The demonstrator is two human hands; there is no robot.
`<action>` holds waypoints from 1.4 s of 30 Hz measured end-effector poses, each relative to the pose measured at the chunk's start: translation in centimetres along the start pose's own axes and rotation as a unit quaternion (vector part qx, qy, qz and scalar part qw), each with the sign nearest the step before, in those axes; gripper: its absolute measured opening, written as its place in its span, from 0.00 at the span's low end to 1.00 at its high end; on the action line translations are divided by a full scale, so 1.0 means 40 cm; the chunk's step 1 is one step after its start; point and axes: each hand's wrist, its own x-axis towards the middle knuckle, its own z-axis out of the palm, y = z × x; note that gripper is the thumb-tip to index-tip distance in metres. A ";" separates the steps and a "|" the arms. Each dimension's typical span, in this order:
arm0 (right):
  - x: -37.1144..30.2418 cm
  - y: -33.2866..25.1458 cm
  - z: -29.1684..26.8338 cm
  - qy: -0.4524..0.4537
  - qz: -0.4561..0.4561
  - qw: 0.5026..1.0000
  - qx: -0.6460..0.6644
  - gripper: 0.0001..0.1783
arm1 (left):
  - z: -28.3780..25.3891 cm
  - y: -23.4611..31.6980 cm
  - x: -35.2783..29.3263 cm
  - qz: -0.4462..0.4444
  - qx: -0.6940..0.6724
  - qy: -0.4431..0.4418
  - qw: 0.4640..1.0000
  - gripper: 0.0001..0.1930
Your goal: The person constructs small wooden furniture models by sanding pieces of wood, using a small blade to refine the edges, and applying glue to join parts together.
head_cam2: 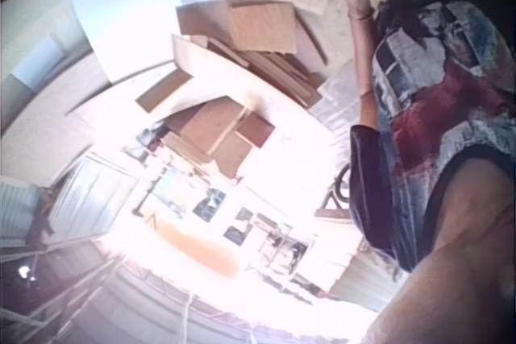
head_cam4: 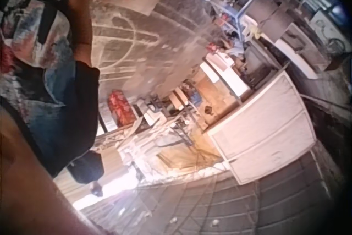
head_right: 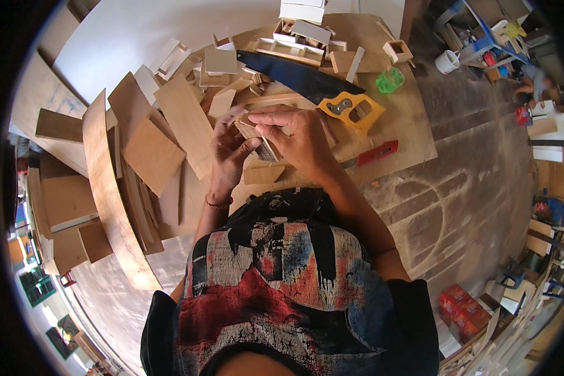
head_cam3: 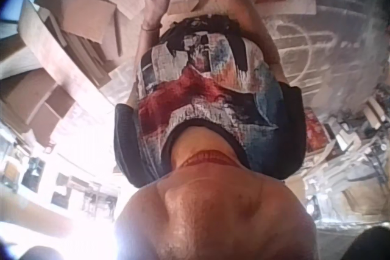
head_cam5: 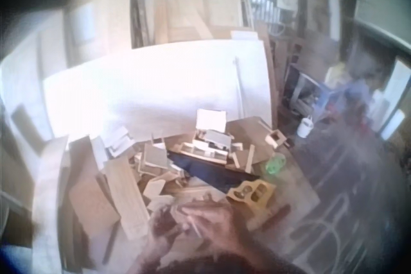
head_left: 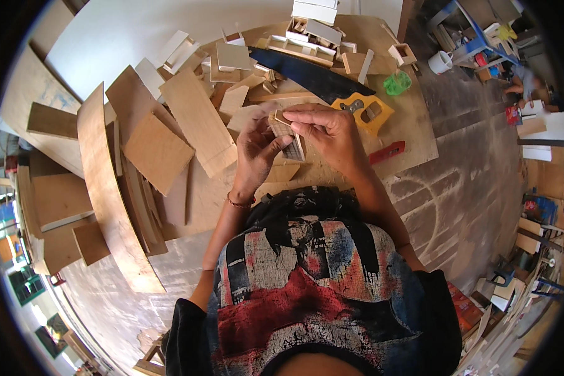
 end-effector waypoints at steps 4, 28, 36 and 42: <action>0.010 -0.014 -0.020 -0.045 0.041 0.998 -0.002 0.11 | 0.008 0.002 -0.006 0.056 -0.008 -0.012 0.998 0.27; -0.013 -0.005 -0.027 0.002 0.061 0.998 -0.002 0.14 | -0.001 -0.015 -0.017 0.059 0.030 -0.042 0.997 0.23; -0.010 -0.017 -0.023 0.014 0.055 0.998 -0.020 0.13 | 0.008 -0.009 -0.014 0.081 0.040 -0.032 0.995 0.26; -0.008 -0.018 -0.022 0.013 0.054 0.997 -0.050 0.13 | -0.002 -0.018 -0.016 0.081 0.076 -0.028 0.993 0.24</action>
